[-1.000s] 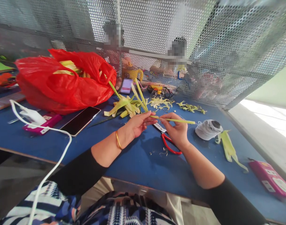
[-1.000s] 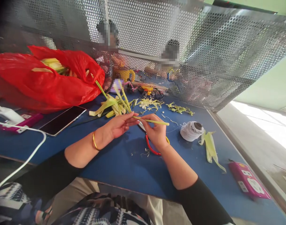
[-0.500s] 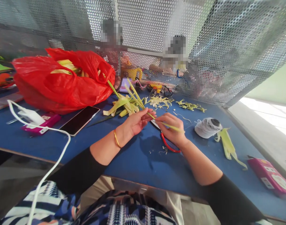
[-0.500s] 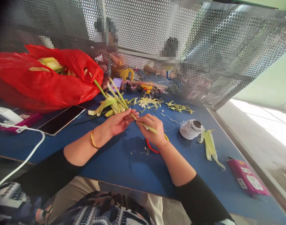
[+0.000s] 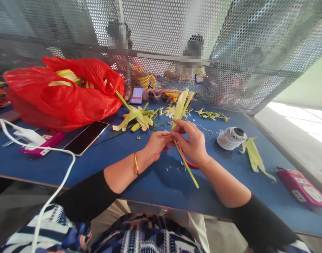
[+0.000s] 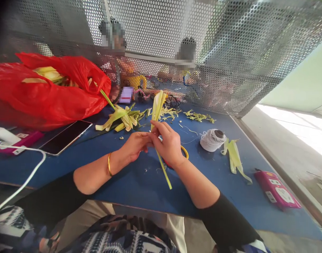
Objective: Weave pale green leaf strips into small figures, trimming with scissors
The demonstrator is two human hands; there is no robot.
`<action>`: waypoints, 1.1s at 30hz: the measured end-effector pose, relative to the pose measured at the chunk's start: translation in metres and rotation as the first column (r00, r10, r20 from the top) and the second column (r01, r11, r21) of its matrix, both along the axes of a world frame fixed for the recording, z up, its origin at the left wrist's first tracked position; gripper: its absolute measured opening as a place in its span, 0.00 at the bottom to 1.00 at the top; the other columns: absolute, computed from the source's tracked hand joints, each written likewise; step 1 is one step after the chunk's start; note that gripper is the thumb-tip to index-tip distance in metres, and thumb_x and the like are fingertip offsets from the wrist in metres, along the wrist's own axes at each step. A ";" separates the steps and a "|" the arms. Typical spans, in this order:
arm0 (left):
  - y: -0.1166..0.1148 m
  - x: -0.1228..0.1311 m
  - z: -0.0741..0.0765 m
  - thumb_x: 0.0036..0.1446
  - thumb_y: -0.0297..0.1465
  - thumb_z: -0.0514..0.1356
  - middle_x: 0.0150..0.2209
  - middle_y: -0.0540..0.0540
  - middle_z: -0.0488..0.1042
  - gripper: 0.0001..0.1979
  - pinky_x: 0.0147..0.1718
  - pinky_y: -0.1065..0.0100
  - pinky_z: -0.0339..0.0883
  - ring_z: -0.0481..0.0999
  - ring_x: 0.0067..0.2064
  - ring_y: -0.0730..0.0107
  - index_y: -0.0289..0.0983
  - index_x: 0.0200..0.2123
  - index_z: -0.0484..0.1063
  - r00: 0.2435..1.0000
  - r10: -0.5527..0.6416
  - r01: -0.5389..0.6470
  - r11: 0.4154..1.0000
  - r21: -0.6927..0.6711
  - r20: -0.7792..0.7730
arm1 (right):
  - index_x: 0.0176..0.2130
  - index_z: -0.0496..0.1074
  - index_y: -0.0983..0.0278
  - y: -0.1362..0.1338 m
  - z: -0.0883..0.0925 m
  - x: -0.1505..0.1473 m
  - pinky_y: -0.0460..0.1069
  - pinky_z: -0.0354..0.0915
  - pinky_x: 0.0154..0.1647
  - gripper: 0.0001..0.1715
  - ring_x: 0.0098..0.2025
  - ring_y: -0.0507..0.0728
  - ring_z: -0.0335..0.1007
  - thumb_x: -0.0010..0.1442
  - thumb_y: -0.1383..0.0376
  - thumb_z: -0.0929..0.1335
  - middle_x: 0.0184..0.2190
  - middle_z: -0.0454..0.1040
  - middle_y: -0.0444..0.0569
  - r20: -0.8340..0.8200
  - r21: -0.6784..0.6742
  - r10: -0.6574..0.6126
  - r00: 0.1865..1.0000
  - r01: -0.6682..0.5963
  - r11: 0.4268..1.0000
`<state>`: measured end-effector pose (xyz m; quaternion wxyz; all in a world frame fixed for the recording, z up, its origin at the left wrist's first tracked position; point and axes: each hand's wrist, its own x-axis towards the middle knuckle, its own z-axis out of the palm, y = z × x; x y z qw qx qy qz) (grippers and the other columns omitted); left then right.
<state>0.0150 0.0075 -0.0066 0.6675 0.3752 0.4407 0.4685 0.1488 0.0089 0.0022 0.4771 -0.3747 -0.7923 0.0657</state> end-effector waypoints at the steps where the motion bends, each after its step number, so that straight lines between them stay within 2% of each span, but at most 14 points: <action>1: -0.001 0.002 -0.002 0.51 0.29 0.67 0.19 0.49 0.73 0.10 0.15 0.76 0.51 0.75 0.23 0.72 0.34 0.20 0.73 1.000 -0.006 0.006 1.000 0.003 -0.012 | 0.44 0.71 0.60 0.000 0.000 -0.001 0.49 0.68 0.35 0.11 0.31 0.53 0.70 0.60 0.66 0.67 0.29 0.73 0.43 -0.038 -0.025 -0.045 0.998 0.044 0.999; 3: -0.002 0.004 -0.004 0.50 0.30 0.68 0.18 0.49 0.73 0.11 0.15 0.76 0.50 0.76 0.24 0.70 0.34 0.19 0.73 1.000 -0.007 0.007 1.000 0.000 -0.027 | 0.41 0.69 0.60 -0.001 0.000 -0.003 0.48 0.66 0.32 0.09 0.27 0.52 0.68 0.57 0.64 0.69 0.25 0.70 0.41 -0.106 -0.090 -0.129 0.986 0.120 0.989; 6: -0.002 0.006 -0.005 0.47 0.33 0.70 0.21 0.46 0.76 0.11 0.16 0.75 0.51 0.78 0.27 0.67 0.34 0.20 0.75 0.999 -0.001 0.001 1.000 -0.007 -0.053 | 0.41 0.66 0.59 -0.001 0.001 -0.004 0.49 0.65 0.31 0.13 0.26 0.52 0.67 0.55 0.62 0.70 0.24 0.70 0.39 -0.167 -0.176 -0.181 0.969 0.151 0.973; 9: -0.003 0.009 -0.006 0.45 0.35 0.72 0.26 0.43 0.79 0.11 0.16 0.75 0.50 0.78 0.26 0.68 0.33 0.25 0.78 0.995 0.016 -0.019 0.999 -0.027 -0.096 | 0.41 0.67 0.59 0.000 0.001 -0.004 0.49 0.64 0.32 0.13 0.26 0.52 0.66 0.55 0.61 0.70 0.25 0.71 0.39 -0.189 -0.218 -0.195 0.962 0.153 0.964; 12: -0.003 0.010 -0.006 0.45 0.34 0.72 0.28 0.42 0.80 0.10 0.16 0.74 0.48 0.76 0.25 0.70 0.33 0.26 0.80 0.991 0.006 -0.012 0.999 -0.046 -0.132 | 0.34 0.69 0.60 0.003 -0.001 -0.003 0.48 0.61 0.30 0.06 0.25 0.51 0.64 0.56 0.61 0.69 0.23 0.69 0.40 -0.143 -0.292 -0.167 0.976 0.119 0.949; 14: -0.003 0.007 -0.004 0.44 0.30 0.71 0.28 0.44 0.80 0.07 0.16 0.75 0.49 0.76 0.25 0.73 0.33 0.27 0.80 0.991 -0.041 0.033 0.998 -0.059 -0.126 | 0.29 0.69 0.61 0.006 -0.001 -0.001 0.47 0.59 0.28 0.07 0.25 0.51 0.62 0.57 0.62 0.67 0.22 0.69 0.41 -0.115 -0.309 -0.149 0.982 0.107 0.945; 17: 0.000 0.000 0.002 0.48 0.24 0.66 0.28 0.45 0.80 0.02 0.19 0.76 0.58 0.76 0.26 0.74 0.33 0.28 0.79 0.993 -0.121 0.121 0.984 -0.130 0.008 | 0.27 0.69 0.61 0.008 0.004 0.005 0.48 0.60 0.30 0.09 0.27 0.51 0.64 0.59 0.64 0.65 0.24 0.70 0.43 -0.086 -0.236 -0.129 0.988 0.106 0.966; 19: 0.004 -0.006 0.006 0.53 0.23 0.59 0.28 0.43 0.79 0.06 0.23 0.74 0.66 0.79 0.28 0.70 0.32 0.28 0.77 0.980 -0.130 0.161 0.963 -0.216 0.151 | 0.29 0.71 0.61 0.008 0.009 0.010 0.49 0.62 0.35 0.08 0.30 0.53 0.67 0.59 0.65 0.65 0.27 0.73 0.44 -0.007 -0.149 -0.083 0.997 0.081 0.986; 21: 0.008 -0.009 0.007 0.57 0.24 0.53 0.25 0.42 0.78 0.12 0.26 0.71 0.71 0.79 0.28 0.68 0.32 0.26 0.74 0.958 -0.104 0.179 0.946 -0.271 0.269 | 0.31 0.73 0.60 0.007 0.014 0.015 0.51 0.63 0.40 0.08 0.32 0.54 0.69 0.60 0.65 0.65 0.29 0.75 0.45 0.166 -0.029 -0.010 0.986 0.015 0.999; 23: 0.012 -0.011 0.007 0.57 0.22 0.51 0.21 0.45 0.75 0.14 0.26 0.73 0.71 0.75 0.23 0.73 0.33 0.23 0.72 0.936 -0.069 0.174 0.944 -0.282 0.346 | 0.33 0.75 0.59 0.006 0.017 0.018 0.53 0.62 0.44 0.10 0.32 0.54 0.69 0.63 0.65 0.64 0.29 0.76 0.46 0.386 0.105 0.037 0.922 -0.084 0.991; 25: 0.015 -0.011 0.005 0.55 0.18 0.52 0.17 0.50 0.70 0.14 0.21 0.77 0.66 0.69 0.18 0.79 0.34 0.21 0.70 0.925 -0.036 0.151 0.949 -0.277 0.379 | 0.34 0.76 0.59 0.004 0.016 0.017 0.54 0.60 0.46 0.14 0.32 0.54 0.67 0.65 0.67 0.62 0.28 0.75 0.45 0.563 0.217 0.031 0.826 -0.184 0.959; 28: 0.016 -0.012 0.001 0.53 0.15 0.53 0.17 0.53 0.68 0.13 0.18 0.80 0.60 0.65 0.17 0.82 0.32 0.23 0.72 0.930 -0.027 0.127 0.960 -0.250 0.368 | 0.32 0.76 0.61 0.003 0.011 0.012 0.53 0.59 0.47 0.19 0.34 0.54 0.67 0.68 0.70 0.60 0.29 0.76 0.46 0.701 0.307 -0.003 0.713 -0.297 0.904; 31: 0.011 -0.015 -0.003 0.53 0.16 0.56 0.21 0.51 0.71 0.12 0.21 0.79 0.63 0.69 0.22 0.80 0.33 0.24 0.74 0.940 -0.058 0.114 0.982 -0.149 0.337 | 0.32 0.75 0.62 0.002 0.008 0.009 0.53 0.58 0.46 0.18 0.37 0.55 0.68 0.68 0.70 0.60 0.32 0.77 0.48 0.735 0.296 0.027 0.678 -0.356 0.886; 33: 0.008 -0.017 -0.005 0.52 0.15 0.58 0.28 0.49 0.76 0.12 0.28 0.78 0.67 0.74 0.30 0.77 0.35 0.24 0.75 0.942 -0.057 0.088 0.993 -0.081 0.331 | 0.34 0.75 0.62 0.001 0.009 0.008 0.53 0.59 0.45 0.17 0.38 0.56 0.68 0.69 0.69 0.60 0.33 0.77 0.48 0.723 0.251 0.068 0.687 -0.354 0.901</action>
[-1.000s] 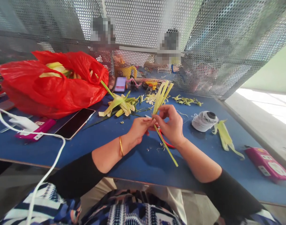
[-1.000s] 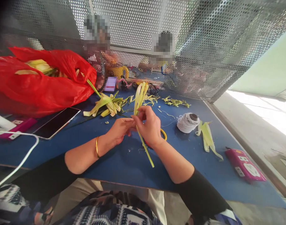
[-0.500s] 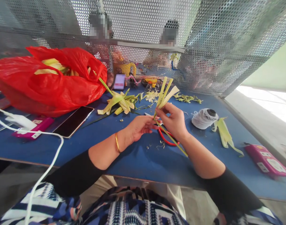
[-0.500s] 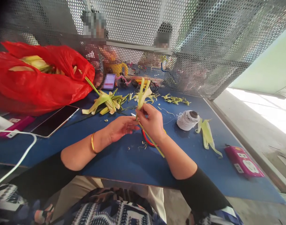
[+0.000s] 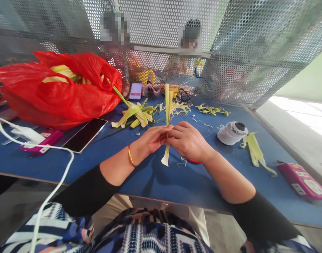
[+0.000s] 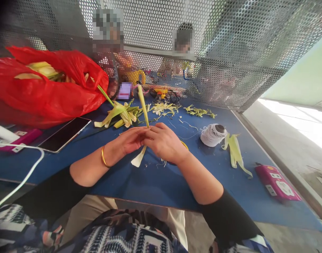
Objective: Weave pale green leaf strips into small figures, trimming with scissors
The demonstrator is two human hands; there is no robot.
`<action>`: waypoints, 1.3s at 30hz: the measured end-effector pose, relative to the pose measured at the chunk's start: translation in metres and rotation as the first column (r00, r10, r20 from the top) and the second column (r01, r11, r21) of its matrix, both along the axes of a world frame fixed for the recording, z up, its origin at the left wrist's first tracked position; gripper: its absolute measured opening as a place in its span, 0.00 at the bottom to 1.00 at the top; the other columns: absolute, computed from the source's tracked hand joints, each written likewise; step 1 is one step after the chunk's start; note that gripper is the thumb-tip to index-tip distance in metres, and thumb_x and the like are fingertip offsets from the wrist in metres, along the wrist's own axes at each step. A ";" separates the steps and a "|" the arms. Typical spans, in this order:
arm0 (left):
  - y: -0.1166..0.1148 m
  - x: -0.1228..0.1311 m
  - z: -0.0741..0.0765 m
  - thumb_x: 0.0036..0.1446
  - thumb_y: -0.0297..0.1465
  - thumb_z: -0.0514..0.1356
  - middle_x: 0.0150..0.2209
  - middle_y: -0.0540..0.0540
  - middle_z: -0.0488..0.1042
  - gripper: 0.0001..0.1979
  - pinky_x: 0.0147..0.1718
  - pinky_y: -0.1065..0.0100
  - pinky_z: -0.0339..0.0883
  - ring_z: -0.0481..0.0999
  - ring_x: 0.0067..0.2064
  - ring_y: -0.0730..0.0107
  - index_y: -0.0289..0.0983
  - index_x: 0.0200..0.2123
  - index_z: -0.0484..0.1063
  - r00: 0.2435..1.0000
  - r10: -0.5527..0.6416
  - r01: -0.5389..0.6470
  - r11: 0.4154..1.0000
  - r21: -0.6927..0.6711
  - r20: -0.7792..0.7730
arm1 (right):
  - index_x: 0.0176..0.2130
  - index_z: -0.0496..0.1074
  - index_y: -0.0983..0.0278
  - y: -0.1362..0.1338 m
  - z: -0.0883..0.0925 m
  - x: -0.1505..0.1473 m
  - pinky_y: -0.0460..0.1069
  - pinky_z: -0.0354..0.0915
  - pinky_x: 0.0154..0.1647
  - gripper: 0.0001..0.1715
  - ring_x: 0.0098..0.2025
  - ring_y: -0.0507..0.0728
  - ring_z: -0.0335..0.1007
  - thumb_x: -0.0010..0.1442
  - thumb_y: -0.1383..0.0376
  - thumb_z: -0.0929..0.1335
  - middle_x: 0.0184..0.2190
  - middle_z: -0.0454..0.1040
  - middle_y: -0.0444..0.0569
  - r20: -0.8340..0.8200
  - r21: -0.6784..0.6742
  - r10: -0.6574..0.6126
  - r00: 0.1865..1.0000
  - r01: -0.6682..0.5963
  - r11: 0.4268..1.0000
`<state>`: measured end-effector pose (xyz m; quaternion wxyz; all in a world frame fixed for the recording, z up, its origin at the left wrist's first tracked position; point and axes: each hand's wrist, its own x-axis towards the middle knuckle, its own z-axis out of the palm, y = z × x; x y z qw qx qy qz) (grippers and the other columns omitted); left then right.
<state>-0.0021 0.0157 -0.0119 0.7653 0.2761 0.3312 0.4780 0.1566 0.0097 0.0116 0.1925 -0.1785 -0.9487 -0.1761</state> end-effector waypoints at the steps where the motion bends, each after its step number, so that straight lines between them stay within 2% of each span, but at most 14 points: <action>1: -0.001 -0.001 0.000 0.52 0.14 0.58 0.32 0.49 0.78 0.13 0.33 0.77 0.69 0.76 0.35 0.75 0.36 0.25 0.75 1.000 0.018 -0.018 1.000 0.010 -0.001 | 0.36 0.75 0.62 -0.001 0.001 0.000 0.53 0.59 0.44 0.16 0.39 0.56 0.68 0.69 0.68 0.60 0.34 0.77 0.49 -0.022 -0.034 -0.037 0.999 0.036 0.999; 3: 0.000 -0.001 0.001 0.54 0.16 0.59 0.32 0.48 0.79 0.12 0.35 0.76 0.70 0.77 0.36 0.74 0.36 0.26 0.76 0.998 0.058 -0.059 0.998 -0.018 -0.031 | 0.42 0.75 0.64 -0.003 0.005 0.000 0.52 0.60 0.41 0.12 0.41 0.58 0.68 0.67 0.66 0.63 0.38 0.76 0.53 -0.073 -0.115 -0.226 0.971 0.217 0.969; 4: 0.001 -0.001 0.002 0.55 0.16 0.59 0.31 0.47 0.79 0.12 0.34 0.76 0.71 0.77 0.33 0.74 0.35 0.27 0.77 0.995 0.084 -0.086 0.995 -0.043 -0.051 | 0.44 0.74 0.65 -0.003 0.007 0.000 0.52 0.60 0.39 0.11 0.41 0.59 0.69 0.66 0.64 0.64 0.40 0.76 0.54 -0.079 -0.166 -0.366 0.927 0.350 0.922; 6: 0.004 0.001 0.005 0.57 0.18 0.59 0.30 0.47 0.79 0.09 0.31 0.76 0.71 0.77 0.29 0.76 0.33 0.30 0.77 0.989 0.125 -0.131 0.988 -0.076 -0.085 | 0.44 0.73 0.66 -0.004 0.010 0.001 0.51 0.57 0.33 0.12 0.38 0.60 0.70 0.64 0.61 0.66 0.38 0.77 0.55 0.022 -0.274 -0.609 0.793 0.591 0.759; 8: 0.007 0.001 0.008 0.57 0.18 0.60 0.32 0.46 0.80 0.08 0.27 0.76 0.70 0.77 0.27 0.77 0.32 0.33 0.77 0.983 0.145 -0.155 0.985 -0.082 -0.112 | 0.40 0.74 0.64 -0.003 0.014 0.002 0.50 0.51 0.28 0.12 0.34 0.59 0.70 0.66 0.59 0.65 0.34 0.78 0.52 0.202 -0.330 -0.697 0.688 0.718 0.613; 9: 0.008 0.002 0.009 0.57 0.18 0.60 0.32 0.46 0.80 0.07 0.26 0.76 0.70 0.77 0.26 0.77 0.31 0.33 0.77 0.980 0.151 -0.163 0.983 -0.082 -0.133 | 0.38 0.74 0.63 -0.002 0.016 0.003 0.49 0.49 0.27 0.14 0.33 0.58 0.70 0.67 0.59 0.63 0.32 0.78 0.51 0.266 -0.335 -0.697 0.666 0.742 0.581; 11: 0.008 0.001 0.010 0.58 0.19 0.59 0.30 0.45 0.80 0.07 0.23 0.76 0.70 0.78 0.25 0.75 0.31 0.34 0.77 0.973 0.145 -0.160 0.984 -0.076 -0.181 | 0.37 0.74 0.62 0.000 0.020 0.005 0.49 0.46 0.27 0.17 0.33 0.57 0.71 0.69 0.58 0.61 0.32 0.78 0.51 0.298 -0.318 -0.685 0.665 0.746 0.586; 16: 0.007 0.002 0.010 0.60 0.21 0.59 0.27 0.45 0.80 0.06 0.20 0.76 0.69 0.77 0.22 0.75 0.31 0.34 0.76 0.970 0.072 -0.091 0.993 -0.071 -0.234 | 0.37 0.76 0.62 0.008 0.021 0.016 0.49 0.47 0.28 0.17 0.34 0.56 0.72 0.69 0.59 0.61 0.36 0.79 0.50 0.210 -0.277 -0.663 0.718 0.694 0.664; 24: 0.009 0.003 0.010 0.60 0.21 0.59 0.25 0.46 0.79 0.07 0.19 0.78 0.68 0.75 0.20 0.78 0.31 0.32 0.77 0.990 0.001 -0.022 0.988 -0.151 -0.138 | 0.31 0.78 0.60 0.023 0.003 0.030 0.48 0.53 0.29 0.14 0.31 0.55 0.70 0.63 0.65 0.64 0.30 0.78 0.48 0.216 -0.464 -0.540 0.814 0.572 0.676; 27: 0.007 0.005 0.009 0.59 0.20 0.61 0.26 0.45 0.79 0.06 0.20 0.77 0.69 0.76 0.22 0.76 0.31 0.32 0.78 0.986 0.028 -0.047 0.993 -0.111 -0.166 | 0.36 0.79 0.61 0.020 0.005 0.028 0.49 0.60 0.33 0.10 0.34 0.55 0.72 0.61 0.65 0.66 0.35 0.79 0.49 -0.027 -0.536 -0.517 0.856 0.424 0.730; 30: 0.001 0.008 0.007 0.57 0.21 0.62 0.27 0.44 0.80 0.04 0.22 0.76 0.70 0.78 0.23 0.74 0.31 0.31 0.78 0.978 0.039 -0.052 0.997 -0.061 -0.206 | 0.37 0.77 0.61 0.014 0.007 0.018 0.49 0.64 0.38 0.09 0.37 0.55 0.72 0.61 0.63 0.66 0.36 0.77 0.49 -0.388 -0.571 -0.505 0.771 0.229 0.788; 32: -0.003 0.012 0.006 0.56 0.22 0.63 0.26 0.43 0.80 0.03 0.23 0.75 0.70 0.78 0.23 0.73 0.31 0.31 0.78 0.975 0.005 -0.019 0.998 -0.059 -0.224 | 0.34 0.75 0.62 0.010 0.005 0.010 0.49 0.64 0.37 0.07 0.34 0.54 0.71 0.58 0.62 0.68 0.32 0.76 0.47 -0.510 -0.604 -0.526 0.680 0.153 0.782; 35: -0.007 0.018 0.004 0.55 0.21 0.64 0.27 0.42 0.81 0.02 0.22 0.76 0.69 0.77 0.22 0.74 0.31 0.30 0.78 0.966 -0.067 0.047 0.995 -0.085 -0.252 | 0.28 0.71 0.62 0.008 0.000 0.000 0.48 0.62 0.32 0.06 0.28 0.51 0.66 0.53 0.62 0.70 0.26 0.72 0.42 -0.556 -0.687 -0.609 0.566 0.100 0.720; 39: -0.008 0.020 0.003 0.54 0.22 0.64 0.29 0.42 0.81 0.03 0.24 0.75 0.68 0.77 0.23 0.74 0.32 0.31 0.78 0.966 -0.123 0.102 0.990 -0.102 -0.228 | 0.23 0.64 0.61 0.010 -0.004 -0.003 0.47 0.59 0.27 0.11 0.22 0.50 0.61 0.52 0.62 0.69 0.19 0.67 0.39 -0.554 -0.754 -0.676 0.486 0.052 0.655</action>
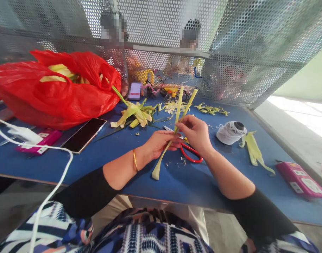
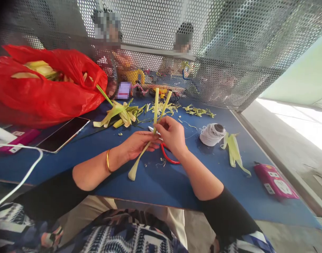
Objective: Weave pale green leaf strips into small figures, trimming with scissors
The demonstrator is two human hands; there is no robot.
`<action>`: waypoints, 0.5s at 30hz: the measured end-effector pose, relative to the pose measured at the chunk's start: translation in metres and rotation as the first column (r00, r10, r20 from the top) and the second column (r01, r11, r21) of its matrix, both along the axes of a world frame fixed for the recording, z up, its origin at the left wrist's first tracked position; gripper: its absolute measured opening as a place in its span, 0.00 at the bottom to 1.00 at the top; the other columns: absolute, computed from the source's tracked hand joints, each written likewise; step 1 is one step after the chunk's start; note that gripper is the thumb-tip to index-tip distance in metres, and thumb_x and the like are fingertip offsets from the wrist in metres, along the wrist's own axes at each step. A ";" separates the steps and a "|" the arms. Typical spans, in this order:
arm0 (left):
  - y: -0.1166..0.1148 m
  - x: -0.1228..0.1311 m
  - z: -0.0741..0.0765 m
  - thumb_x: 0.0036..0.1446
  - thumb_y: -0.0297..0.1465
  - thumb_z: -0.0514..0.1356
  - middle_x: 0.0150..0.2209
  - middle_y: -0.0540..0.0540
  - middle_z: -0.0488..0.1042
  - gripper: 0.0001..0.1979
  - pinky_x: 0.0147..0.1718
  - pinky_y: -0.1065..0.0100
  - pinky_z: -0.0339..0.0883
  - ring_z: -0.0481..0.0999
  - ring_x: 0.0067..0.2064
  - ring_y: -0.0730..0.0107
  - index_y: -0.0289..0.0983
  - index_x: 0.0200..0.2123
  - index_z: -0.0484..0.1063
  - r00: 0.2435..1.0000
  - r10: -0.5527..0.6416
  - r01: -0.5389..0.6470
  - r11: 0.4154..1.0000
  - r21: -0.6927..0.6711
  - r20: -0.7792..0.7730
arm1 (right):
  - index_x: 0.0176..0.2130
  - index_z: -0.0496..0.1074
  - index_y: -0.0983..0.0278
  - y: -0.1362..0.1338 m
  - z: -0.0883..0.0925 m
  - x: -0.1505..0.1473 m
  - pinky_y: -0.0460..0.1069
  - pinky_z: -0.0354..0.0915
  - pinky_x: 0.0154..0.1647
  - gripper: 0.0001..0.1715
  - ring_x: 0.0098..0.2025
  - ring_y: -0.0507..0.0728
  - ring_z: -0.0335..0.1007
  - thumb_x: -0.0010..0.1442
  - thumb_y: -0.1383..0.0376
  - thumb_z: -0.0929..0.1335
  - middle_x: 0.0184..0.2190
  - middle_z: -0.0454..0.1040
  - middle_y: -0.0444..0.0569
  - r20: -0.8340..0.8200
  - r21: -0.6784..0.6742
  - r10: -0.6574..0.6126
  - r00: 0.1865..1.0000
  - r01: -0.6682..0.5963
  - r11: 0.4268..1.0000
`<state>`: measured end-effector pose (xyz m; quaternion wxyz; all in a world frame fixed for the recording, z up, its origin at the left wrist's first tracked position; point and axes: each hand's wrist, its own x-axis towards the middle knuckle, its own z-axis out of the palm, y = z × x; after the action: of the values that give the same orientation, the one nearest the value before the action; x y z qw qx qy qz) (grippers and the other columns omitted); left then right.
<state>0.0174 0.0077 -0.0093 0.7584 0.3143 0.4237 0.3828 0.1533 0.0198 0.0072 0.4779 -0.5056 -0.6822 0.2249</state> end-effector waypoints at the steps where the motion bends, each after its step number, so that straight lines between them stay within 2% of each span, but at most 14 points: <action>1: 0.000 -0.001 0.000 0.55 0.22 0.64 0.29 0.42 0.81 0.03 0.25 0.75 0.69 0.78 0.25 0.74 0.32 0.31 0.78 1.000 -0.003 0.003 1.000 -0.003 0.017 | 0.24 0.64 0.61 0.000 0.000 0.000 0.48 0.59 0.27 0.10 0.22 0.50 0.61 0.52 0.62 0.69 0.19 0.68 0.39 -0.021 -0.007 -0.006 1.000 0.006 1.000; 4: 0.001 -0.003 0.002 0.55 0.22 0.62 0.30 0.43 0.81 0.04 0.30 0.74 0.72 0.79 0.28 0.73 0.32 0.30 0.78 0.997 -0.006 0.007 1.000 -0.020 0.071 | 0.25 0.64 0.60 0.000 0.000 0.000 0.48 0.61 0.28 0.10 0.22 0.50 0.63 0.53 0.61 0.68 0.20 0.69 0.39 -0.044 0.012 -0.036 0.998 0.036 0.999; 8: 0.001 -0.004 0.003 0.54 0.20 0.62 0.27 0.44 0.80 0.05 0.29 0.75 0.72 0.79 0.27 0.73 0.31 0.29 0.77 0.996 0.007 -0.008 1.000 0.010 0.086 | 0.25 0.64 0.60 -0.005 0.001 0.000 0.47 0.60 0.29 0.10 0.24 0.51 0.64 0.55 0.61 0.68 0.21 0.70 0.40 0.098 0.165 -0.064 0.993 0.047 0.985; 12: 0.002 -0.002 -0.002 0.57 0.19 0.60 0.21 0.46 0.77 0.09 0.26 0.76 0.70 0.77 0.24 0.74 0.32 0.25 0.75 1.000 0.028 -0.028 1.000 0.010 0.004 | 0.27 0.69 0.61 -0.010 0.000 0.001 0.48 0.61 0.34 0.11 0.29 0.53 0.68 0.60 0.61 0.66 0.26 0.75 0.45 0.380 0.321 -0.019 0.925 -0.112 0.941; 15: 0.000 -0.001 -0.003 0.56 0.19 0.60 0.20 0.47 0.76 0.11 0.27 0.74 0.70 0.76 0.22 0.74 0.32 0.23 0.73 0.996 0.051 -0.048 0.997 0.052 -0.068 | 0.31 0.73 0.61 -0.012 -0.001 0.002 0.49 0.61 0.36 0.13 0.30 0.54 0.69 0.64 0.60 0.64 0.28 0.77 0.48 0.541 0.341 -0.031 0.841 -0.186 0.922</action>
<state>0.0162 0.0081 -0.0121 0.7253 0.3358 0.4475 0.4010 0.1554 0.0077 0.0059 0.3471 -0.4172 -0.8388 -0.0423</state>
